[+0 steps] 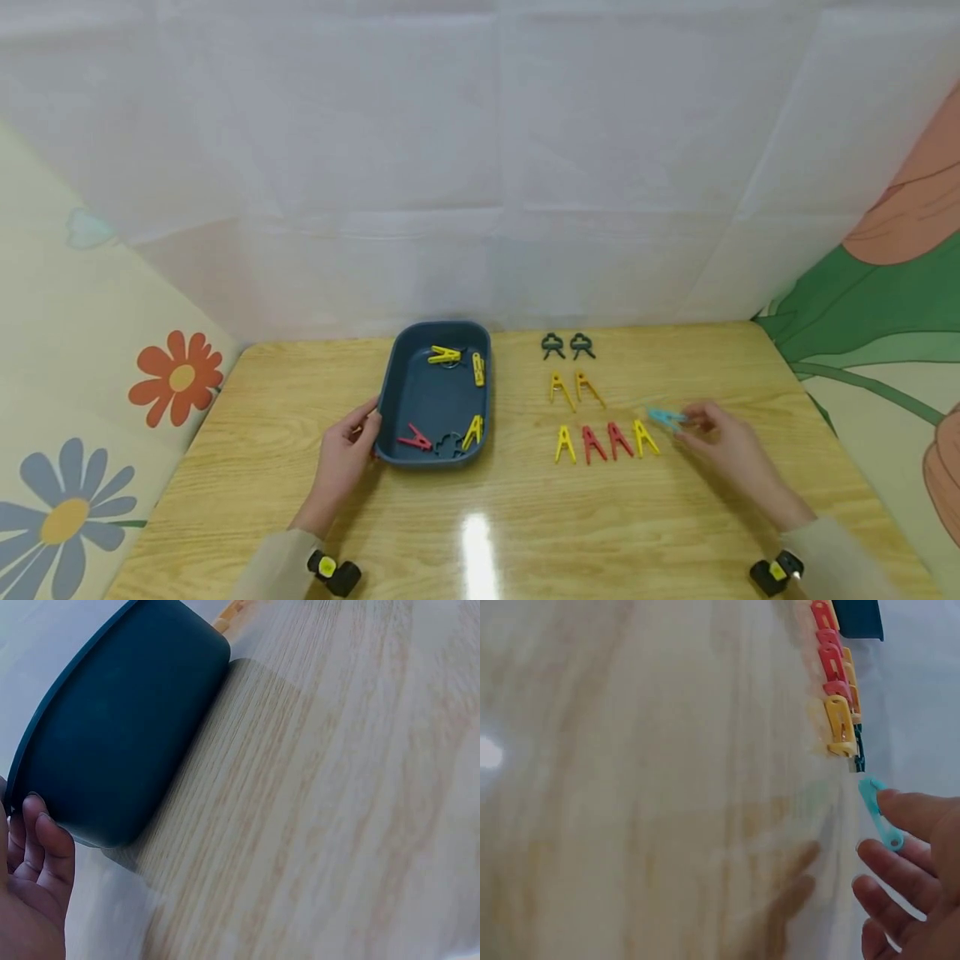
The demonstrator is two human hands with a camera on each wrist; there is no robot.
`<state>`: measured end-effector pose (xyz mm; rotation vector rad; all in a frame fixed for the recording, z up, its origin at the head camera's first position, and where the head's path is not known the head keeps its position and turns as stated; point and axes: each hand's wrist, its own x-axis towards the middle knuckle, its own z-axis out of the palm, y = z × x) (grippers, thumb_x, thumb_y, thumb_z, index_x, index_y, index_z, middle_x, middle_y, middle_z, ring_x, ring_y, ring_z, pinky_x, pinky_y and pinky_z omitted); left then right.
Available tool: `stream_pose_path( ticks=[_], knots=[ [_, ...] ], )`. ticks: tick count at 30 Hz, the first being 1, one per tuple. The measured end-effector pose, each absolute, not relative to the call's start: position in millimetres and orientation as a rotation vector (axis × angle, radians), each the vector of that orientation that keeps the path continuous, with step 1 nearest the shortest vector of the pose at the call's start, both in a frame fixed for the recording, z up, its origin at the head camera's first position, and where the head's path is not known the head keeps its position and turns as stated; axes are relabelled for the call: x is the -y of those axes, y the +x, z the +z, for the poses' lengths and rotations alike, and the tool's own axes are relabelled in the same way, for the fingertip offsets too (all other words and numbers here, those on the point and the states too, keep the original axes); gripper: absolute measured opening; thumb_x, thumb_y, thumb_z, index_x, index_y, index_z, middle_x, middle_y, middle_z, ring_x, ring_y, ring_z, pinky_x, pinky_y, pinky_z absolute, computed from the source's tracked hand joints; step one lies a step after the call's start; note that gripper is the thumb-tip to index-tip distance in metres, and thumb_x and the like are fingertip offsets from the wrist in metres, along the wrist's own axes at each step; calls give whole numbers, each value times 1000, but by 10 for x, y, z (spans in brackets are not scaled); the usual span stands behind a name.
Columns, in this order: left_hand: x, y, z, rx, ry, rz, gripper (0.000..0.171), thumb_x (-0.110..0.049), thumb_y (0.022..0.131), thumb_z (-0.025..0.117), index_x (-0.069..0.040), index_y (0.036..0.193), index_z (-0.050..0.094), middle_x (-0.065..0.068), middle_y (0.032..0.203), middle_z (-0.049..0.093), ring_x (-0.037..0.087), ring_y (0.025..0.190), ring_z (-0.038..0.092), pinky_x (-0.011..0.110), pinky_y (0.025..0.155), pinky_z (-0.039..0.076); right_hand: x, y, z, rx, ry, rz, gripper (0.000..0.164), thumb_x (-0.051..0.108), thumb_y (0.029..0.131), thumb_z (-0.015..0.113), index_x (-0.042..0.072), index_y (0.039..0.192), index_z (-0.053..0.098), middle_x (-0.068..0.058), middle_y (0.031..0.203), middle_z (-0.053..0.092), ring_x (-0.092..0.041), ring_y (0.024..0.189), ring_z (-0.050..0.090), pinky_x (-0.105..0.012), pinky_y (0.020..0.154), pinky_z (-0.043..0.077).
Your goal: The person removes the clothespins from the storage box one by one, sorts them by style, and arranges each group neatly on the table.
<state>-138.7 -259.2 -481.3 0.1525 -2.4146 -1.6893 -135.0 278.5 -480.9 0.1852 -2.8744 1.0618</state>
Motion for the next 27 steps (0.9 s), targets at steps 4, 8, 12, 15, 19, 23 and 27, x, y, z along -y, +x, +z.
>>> stream_pose_path(
  ticks=[4, 8, 12, 15, 19, 23, 27],
  knots=[
    [2592, -1391, -4829, 2416, 158, -1691, 36, -12, 107, 59, 2, 139, 64, 7, 84, 57, 7, 55, 54, 23, 50, 48, -2783, -1296, -4863, 2909, 118, 1058, 34, 17, 96, 76, -3, 120, 64, -15, 105, 73, -32, 95, 69, -48, 81, 57],
    [2599, -1397, -4845, 2422, 166, -1687, 36, -11, 107, 58, 3, 140, 63, 5, 83, 56, 7, 55, 54, 23, 50, 48, -2785, -1279, -4885, 2942, 108, 1023, 36, 23, 96, 77, -5, 117, 65, -15, 102, 72, -30, 92, 66, -49, 79, 54],
    [2601, -1391, -4845, 2424, 163, -1684, 36, -11, 107, 58, 3, 140, 63, 6, 84, 56, 7, 55, 54, 23, 51, 48, -2779, -1278, -4899, 2962, 142, 941, 35, 24, 91, 82, -3, 108, 68, -10, 95, 67, -22, 83, 58, -39, 72, 50],
    [2600, -1385, -4841, 2424, 159, -1681, 36, -12, 107, 58, 2, 140, 63, 8, 85, 57, 6, 55, 54, 22, 51, 49, -2764, -1282, -4909, 2967, 176, 864, 32, 26, 88, 84, 0, 99, 69, -5, 85, 61, -18, 76, 51, -35, 67, 44],
    [2597, -1380, -4841, 2424, 162, -1680, 36, -11, 107, 58, 3, 139, 64, 7, 84, 57, 6, 55, 54, 22, 50, 48, -2736, -1278, -4904, 2971, 196, 774, 31, 29, 86, 86, 4, 91, 67, -1, 77, 53, -18, 71, 45, -34, 65, 38],
    [2597, -1381, -4844, 2415, 162, -1685, 36, -11, 107, 58, 3, 139, 64, 4, 82, 56, 7, 54, 53, 23, 49, 47, -2711, -1266, -4884, 2983, 195, 729, 32, 30, 85, 87, 6, 91, 67, 0, 75, 53, -18, 70, 44, -35, 65, 36],
    [2603, -1389, -4848, 2417, 152, -1682, 36, -12, 107, 58, 2, 140, 64, 3, 82, 55, 8, 54, 53, 23, 49, 47, -2704, -1257, -4869, 2994, 205, 697, 34, 33, 86, 86, 6, 92, 68, 1, 76, 54, -18, 71, 45, -36, 66, 37]
  ],
)
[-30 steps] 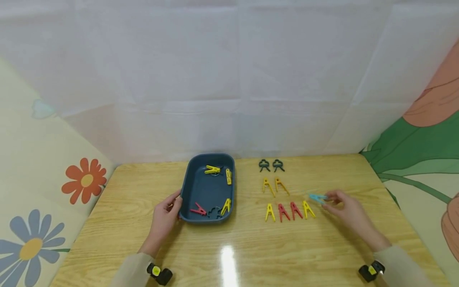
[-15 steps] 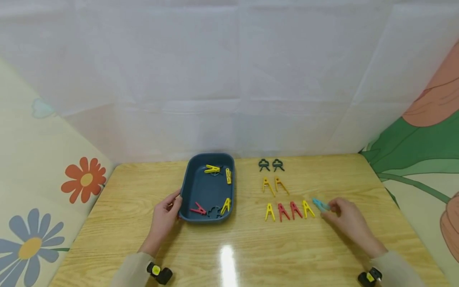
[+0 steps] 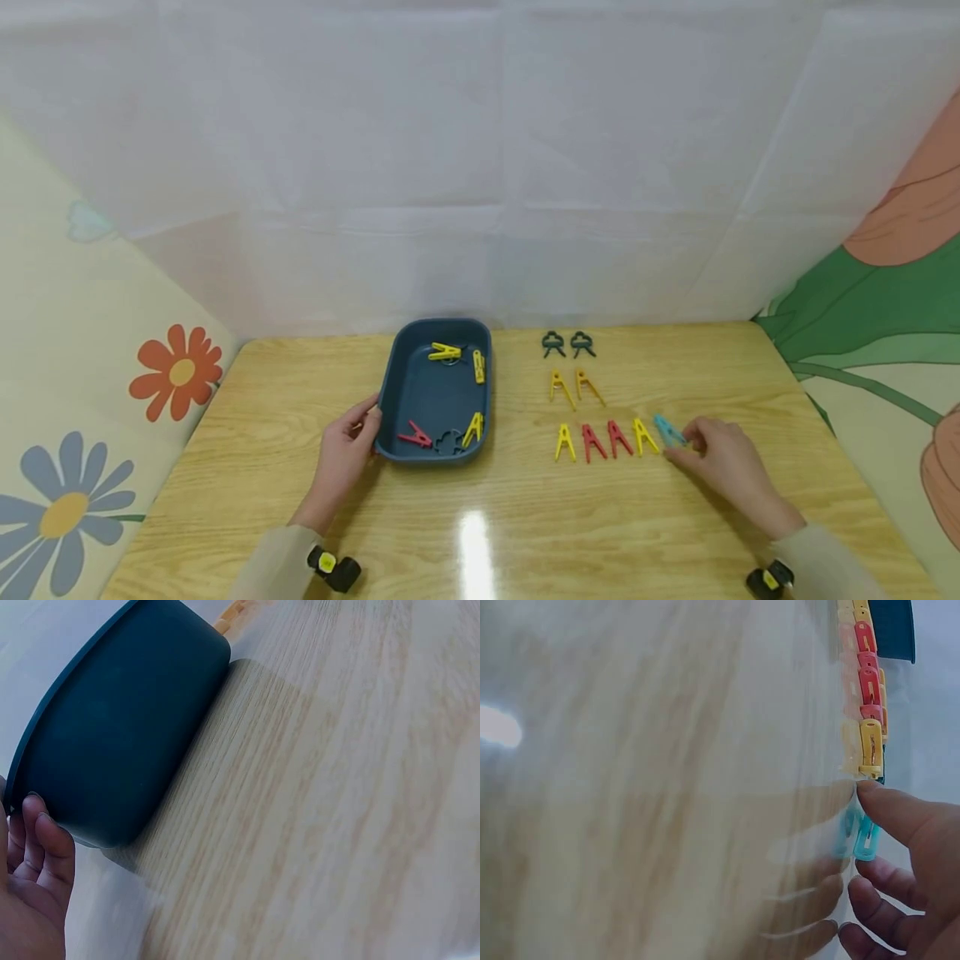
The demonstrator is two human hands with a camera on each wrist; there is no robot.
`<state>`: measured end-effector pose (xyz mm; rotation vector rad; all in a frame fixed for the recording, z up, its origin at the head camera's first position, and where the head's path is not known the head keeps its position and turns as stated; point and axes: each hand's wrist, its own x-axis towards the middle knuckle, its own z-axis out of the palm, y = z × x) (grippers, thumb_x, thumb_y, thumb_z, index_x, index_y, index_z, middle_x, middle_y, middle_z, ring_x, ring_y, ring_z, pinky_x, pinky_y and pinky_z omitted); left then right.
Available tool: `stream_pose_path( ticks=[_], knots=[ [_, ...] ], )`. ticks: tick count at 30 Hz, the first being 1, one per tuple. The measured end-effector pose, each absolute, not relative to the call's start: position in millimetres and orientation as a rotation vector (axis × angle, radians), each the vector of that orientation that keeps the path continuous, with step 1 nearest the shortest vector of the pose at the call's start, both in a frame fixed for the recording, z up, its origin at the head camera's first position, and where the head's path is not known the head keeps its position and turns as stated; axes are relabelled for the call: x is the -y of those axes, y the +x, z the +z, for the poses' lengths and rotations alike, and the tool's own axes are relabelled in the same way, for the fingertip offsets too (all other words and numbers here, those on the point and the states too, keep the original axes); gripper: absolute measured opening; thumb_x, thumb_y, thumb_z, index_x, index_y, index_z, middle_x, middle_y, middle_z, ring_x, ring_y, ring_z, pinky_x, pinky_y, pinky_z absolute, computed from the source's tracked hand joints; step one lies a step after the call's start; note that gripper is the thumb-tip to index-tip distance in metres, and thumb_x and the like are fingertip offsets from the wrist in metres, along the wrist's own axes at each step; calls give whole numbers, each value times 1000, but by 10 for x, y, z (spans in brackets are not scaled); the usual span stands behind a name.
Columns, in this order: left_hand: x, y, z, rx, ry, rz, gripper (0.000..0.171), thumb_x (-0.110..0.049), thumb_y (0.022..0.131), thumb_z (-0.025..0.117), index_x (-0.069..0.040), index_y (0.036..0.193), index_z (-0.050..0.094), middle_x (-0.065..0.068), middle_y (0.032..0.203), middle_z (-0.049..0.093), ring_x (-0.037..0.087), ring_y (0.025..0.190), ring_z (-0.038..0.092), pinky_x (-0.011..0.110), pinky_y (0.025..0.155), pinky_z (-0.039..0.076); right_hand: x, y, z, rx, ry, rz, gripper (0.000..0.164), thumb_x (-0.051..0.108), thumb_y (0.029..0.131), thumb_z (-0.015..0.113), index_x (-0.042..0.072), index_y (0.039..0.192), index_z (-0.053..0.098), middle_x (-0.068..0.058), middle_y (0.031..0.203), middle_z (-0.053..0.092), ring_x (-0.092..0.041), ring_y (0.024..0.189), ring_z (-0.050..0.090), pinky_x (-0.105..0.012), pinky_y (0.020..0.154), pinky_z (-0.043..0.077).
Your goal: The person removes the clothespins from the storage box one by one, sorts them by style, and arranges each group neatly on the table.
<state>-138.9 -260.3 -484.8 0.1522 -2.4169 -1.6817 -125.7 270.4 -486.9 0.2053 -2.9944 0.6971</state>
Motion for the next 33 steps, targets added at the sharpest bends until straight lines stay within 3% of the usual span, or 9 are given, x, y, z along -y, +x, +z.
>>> stream_pose_path(
  ticks=[9, 33],
  knots=[
    [2610, -1387, -4832, 2430, 136, -1678, 37, -12, 107, 57, 1, 141, 63, 6, 83, 55, 9, 54, 53, 24, 49, 47, -2695, -1230, -4853, 3007, 221, 608, 32, 36, 88, 84, 7, 90, 70, 1, 79, 58, -20, 75, 50, -42, 70, 42],
    [2599, -1384, -4810, 2418, 132, -1709, 37, -12, 107, 58, 3, 140, 62, 7, 85, 56, 9, 55, 54, 24, 50, 48, -2664, -1195, -4863, 3014, 242, 548, 34, 39, 91, 80, 7, 93, 69, 2, 76, 52, -21, 74, 46, -38, 63, 36]
  ],
)
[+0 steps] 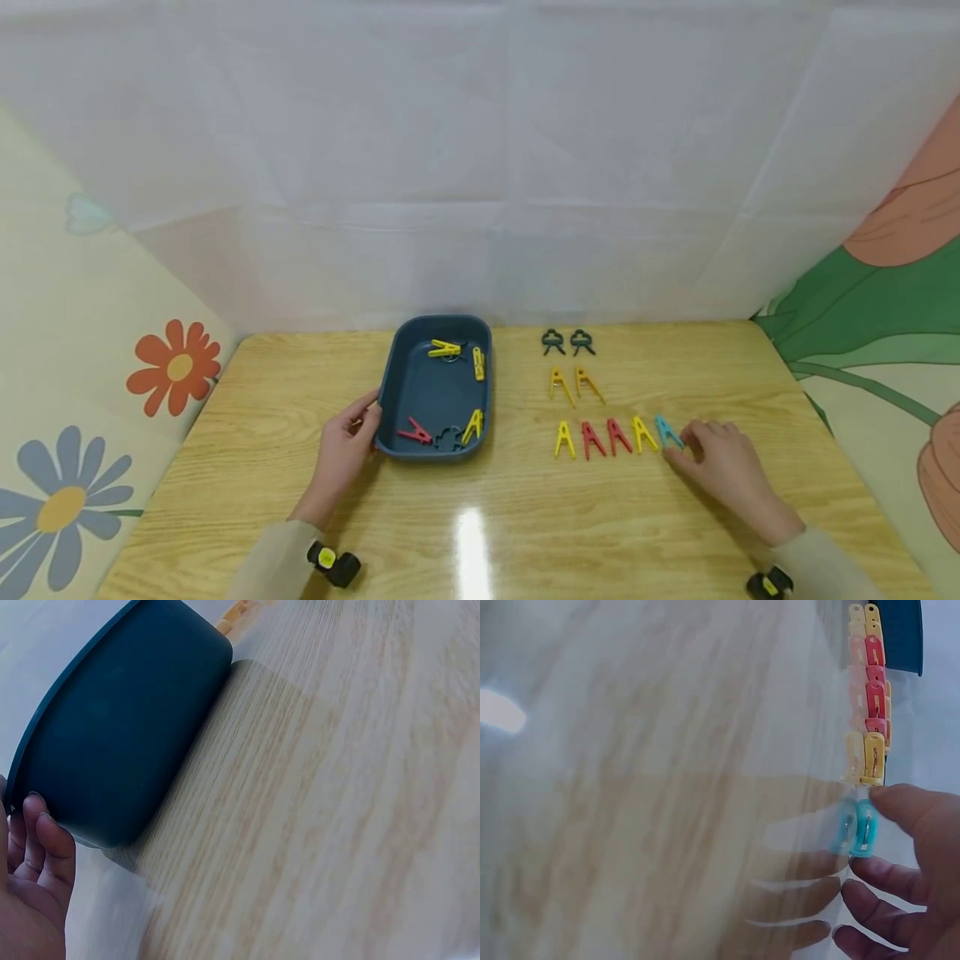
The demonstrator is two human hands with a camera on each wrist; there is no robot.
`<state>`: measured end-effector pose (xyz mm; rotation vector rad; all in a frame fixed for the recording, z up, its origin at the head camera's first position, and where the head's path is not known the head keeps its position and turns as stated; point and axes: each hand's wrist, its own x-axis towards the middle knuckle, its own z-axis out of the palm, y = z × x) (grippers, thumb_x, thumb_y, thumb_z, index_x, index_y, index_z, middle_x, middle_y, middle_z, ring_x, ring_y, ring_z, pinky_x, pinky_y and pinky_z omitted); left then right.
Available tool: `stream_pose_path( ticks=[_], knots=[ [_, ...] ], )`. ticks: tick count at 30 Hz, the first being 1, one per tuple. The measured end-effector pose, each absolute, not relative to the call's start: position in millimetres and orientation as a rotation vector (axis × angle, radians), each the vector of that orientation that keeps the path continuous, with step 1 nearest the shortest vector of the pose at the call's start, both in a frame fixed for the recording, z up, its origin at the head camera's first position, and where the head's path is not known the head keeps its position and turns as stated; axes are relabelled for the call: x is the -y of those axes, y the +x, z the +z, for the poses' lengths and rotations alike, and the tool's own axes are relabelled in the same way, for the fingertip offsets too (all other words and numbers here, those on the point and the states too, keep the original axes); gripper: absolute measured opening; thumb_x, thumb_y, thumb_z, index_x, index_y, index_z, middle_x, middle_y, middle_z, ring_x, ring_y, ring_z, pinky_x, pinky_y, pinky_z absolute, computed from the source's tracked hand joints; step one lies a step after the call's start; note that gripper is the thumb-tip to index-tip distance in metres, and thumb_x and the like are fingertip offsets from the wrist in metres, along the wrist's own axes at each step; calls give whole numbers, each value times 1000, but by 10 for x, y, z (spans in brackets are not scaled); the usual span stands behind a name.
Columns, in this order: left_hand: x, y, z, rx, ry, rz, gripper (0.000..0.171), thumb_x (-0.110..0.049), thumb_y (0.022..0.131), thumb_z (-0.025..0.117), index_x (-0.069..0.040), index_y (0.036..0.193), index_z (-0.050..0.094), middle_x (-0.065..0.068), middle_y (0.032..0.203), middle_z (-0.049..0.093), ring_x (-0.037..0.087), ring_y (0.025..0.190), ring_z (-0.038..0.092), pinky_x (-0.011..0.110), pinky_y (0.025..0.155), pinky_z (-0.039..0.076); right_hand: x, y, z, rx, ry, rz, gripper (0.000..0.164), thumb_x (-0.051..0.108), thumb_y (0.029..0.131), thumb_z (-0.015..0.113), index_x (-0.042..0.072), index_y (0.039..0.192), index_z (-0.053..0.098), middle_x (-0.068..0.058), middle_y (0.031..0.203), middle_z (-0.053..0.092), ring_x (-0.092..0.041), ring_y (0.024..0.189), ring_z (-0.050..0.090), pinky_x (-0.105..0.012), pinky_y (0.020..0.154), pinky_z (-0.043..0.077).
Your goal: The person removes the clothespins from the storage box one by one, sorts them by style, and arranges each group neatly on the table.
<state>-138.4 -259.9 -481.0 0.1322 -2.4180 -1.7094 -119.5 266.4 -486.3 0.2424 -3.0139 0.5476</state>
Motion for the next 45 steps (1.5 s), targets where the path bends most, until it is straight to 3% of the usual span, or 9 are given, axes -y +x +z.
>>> stream_pose_path(
  ticks=[12, 26, 34, 45],
  knots=[
    [2641, -1383, -4844, 2414, 147, -1700, 36, -12, 107, 58, 2, 141, 63, 5, 85, 56, 8, 56, 55, 23, 51, 48, -2565, -1377, -4659, 2822, 406, 588, 22, 24, 98, 74, 2, 99, 72, -11, 92, 72, -30, 85, 64, -51, 75, 53],
    [2627, -1365, -4824, 2407, 169, -1711, 36, -11, 106, 59, 2, 139, 64, 6, 87, 57, 7, 56, 55, 23, 51, 49, -1760, -1940, -4184, 2814, 656, 678, 23, 24, 101, 71, 3, 109, 72, -11, 103, 72, -34, 99, 65, -52, 88, 52],
    [2617, -1368, -4826, 2408, 148, -1721, 36, -11, 107, 59, 2, 140, 64, 9, 88, 58, 8, 56, 55, 23, 51, 49, -1264, -2244, -4017, 2771, 839, 681, 19, 23, 101, 70, 6, 110, 74, -7, 104, 73, -28, 100, 65, -49, 92, 51],
    [2596, -1378, -4829, 2362, 132, -1772, 35, -9, 105, 61, 4, 138, 64, 1, 84, 57, 7, 54, 53, 22, 49, 48, -640, -2621, -3850, 2836, 1069, 608, 30, 30, 103, 68, 6, 121, 73, -7, 112, 74, -29, 106, 66, -44, 98, 48]
  ],
)
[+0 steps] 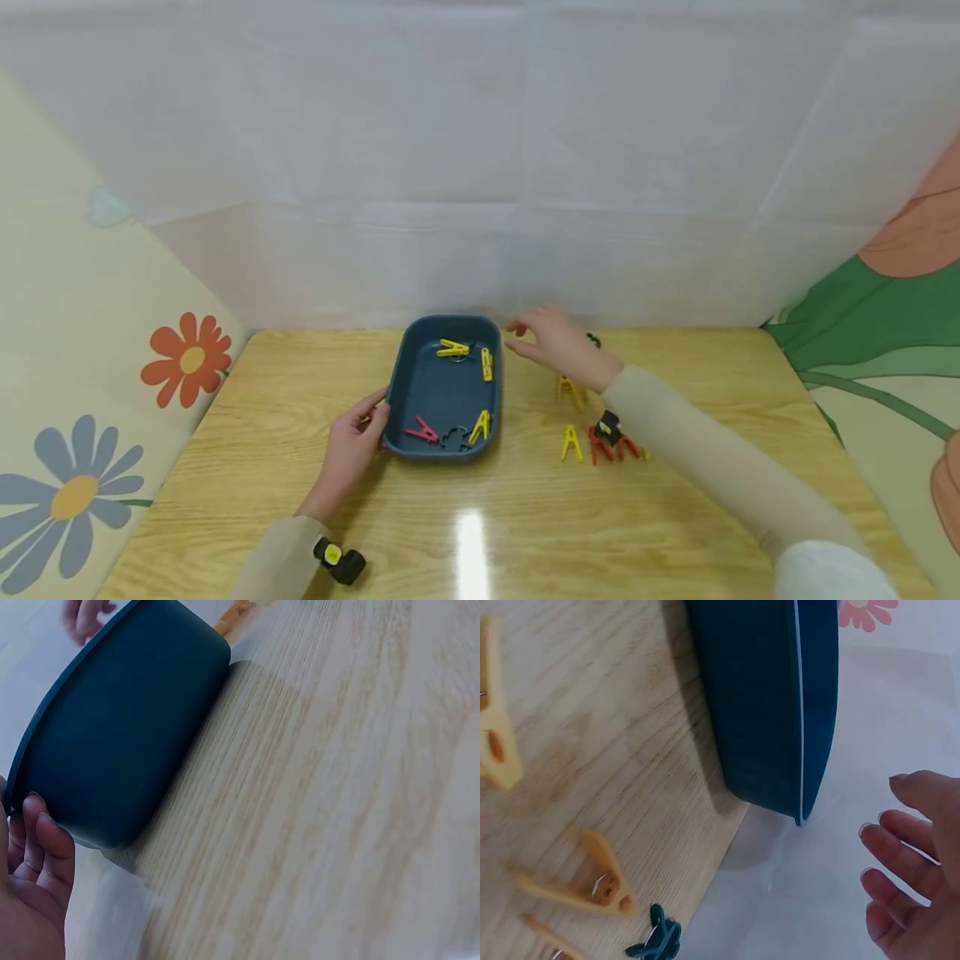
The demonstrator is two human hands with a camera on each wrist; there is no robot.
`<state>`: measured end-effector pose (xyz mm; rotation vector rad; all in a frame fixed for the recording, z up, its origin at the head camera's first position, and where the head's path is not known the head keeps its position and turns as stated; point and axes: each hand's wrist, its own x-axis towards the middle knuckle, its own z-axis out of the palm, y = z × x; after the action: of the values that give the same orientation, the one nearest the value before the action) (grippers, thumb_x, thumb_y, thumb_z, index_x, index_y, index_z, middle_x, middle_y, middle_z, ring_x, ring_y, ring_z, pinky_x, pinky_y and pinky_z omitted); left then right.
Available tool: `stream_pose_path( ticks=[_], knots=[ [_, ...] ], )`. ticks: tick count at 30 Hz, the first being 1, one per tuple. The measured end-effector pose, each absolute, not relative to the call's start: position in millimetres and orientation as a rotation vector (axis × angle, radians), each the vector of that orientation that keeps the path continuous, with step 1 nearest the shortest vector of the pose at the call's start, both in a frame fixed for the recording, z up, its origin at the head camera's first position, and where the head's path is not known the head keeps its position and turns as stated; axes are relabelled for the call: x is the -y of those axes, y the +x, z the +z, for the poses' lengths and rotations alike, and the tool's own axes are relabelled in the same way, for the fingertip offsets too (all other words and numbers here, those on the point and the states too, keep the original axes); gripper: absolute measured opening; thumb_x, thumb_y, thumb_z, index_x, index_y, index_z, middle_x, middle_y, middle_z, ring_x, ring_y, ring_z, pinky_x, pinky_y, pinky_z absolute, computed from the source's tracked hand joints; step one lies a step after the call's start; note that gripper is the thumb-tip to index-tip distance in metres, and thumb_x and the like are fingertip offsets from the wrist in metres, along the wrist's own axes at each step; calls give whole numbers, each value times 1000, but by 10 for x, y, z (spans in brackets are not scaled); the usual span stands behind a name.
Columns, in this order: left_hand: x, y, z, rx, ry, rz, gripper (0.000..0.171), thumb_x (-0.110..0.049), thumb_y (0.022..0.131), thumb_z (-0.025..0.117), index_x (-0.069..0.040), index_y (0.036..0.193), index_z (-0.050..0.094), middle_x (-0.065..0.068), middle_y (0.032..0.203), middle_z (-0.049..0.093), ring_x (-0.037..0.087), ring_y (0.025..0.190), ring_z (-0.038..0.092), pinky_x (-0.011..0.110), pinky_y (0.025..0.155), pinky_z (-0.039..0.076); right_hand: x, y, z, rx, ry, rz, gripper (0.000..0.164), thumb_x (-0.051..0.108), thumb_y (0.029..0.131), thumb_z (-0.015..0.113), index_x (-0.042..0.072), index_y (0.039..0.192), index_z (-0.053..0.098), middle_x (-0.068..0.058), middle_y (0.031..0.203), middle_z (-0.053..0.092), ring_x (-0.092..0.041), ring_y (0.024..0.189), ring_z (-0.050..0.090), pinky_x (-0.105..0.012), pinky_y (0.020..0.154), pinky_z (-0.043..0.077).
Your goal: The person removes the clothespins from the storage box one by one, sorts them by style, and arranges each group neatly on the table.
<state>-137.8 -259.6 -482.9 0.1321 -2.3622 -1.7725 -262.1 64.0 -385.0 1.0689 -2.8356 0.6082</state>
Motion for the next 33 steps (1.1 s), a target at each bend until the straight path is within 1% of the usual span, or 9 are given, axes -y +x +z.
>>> stream_pose_path(
  ticks=[4, 12, 16, 21, 24, 29, 33],
  knots=[
    [2609, -1380, -4824, 2375, 129, -1760, 36, -8, 106, 60, 5, 139, 63, 3, 84, 57, 7, 54, 53, 22, 49, 48, -411, -2745, -3863, 2847, 1159, 522, 32, 31, 102, 70, 6, 122, 73, -7, 113, 74, -26, 107, 66, -44, 102, 46],
    [2591, -1377, -4791, 2380, 136, -1740, 34, -7, 105, 60, 4, 137, 65, 4, 85, 57, 6, 55, 54, 22, 50, 48, -50, -2937, -3940, 2926, 1269, 476, 33, 26, 102, 70, 6, 129, 70, -8, 121, 71, -25, 112, 63, -40, 100, 49],
    [2589, -1384, -4792, 2382, 150, -1741, 34, -5, 105, 59, 5, 137, 64, 4, 84, 56, 6, 55, 54, 22, 50, 47, 96, -3000, -3999, 2912, 1321, 284, 31, 25, 103, 69, 7, 127, 71, -8, 121, 72, -25, 112, 64, -40, 102, 49],
    [2597, -1380, -4819, 2373, 155, -1755, 34, -4, 105, 59, 6, 136, 64, 3, 83, 55, 5, 55, 54, 21, 49, 47, 211, -3017, -4110, 2819, 1361, -108, 26, 30, 103, 68, 13, 123, 74, -5, 117, 73, -25, 109, 63, -39, 99, 49],
    [2599, -1367, -4828, 2364, 157, -1771, 34, -6, 105, 60, 5, 136, 65, 3, 83, 56, 6, 55, 55, 22, 49, 48, 249, -3012, -4175, 2784, 1350, -268, 24, 32, 104, 67, 17, 120, 75, -2, 115, 74, -25, 110, 59, -39, 99, 46],
    [2586, -1340, -4813, 2365, 152, -1772, 34, -8, 105, 61, 4, 136, 65, 4, 84, 57, 7, 55, 55, 22, 50, 48, 275, -3021, -4254, 2770, 1285, -412, 24, 38, 104, 65, 22, 118, 76, 3, 116, 74, -23, 113, 56, -40, 103, 41],
    [2583, -1337, -4796, 2367, 157, -1768, 34, -8, 105, 60, 4, 137, 66, 4, 84, 56, 7, 54, 55, 22, 49, 47, 286, -3038, -4249, 2778, 1292, -412, 23, 35, 105, 65, 25, 122, 76, 5, 120, 73, -23, 116, 55, -41, 105, 40]
  ],
)
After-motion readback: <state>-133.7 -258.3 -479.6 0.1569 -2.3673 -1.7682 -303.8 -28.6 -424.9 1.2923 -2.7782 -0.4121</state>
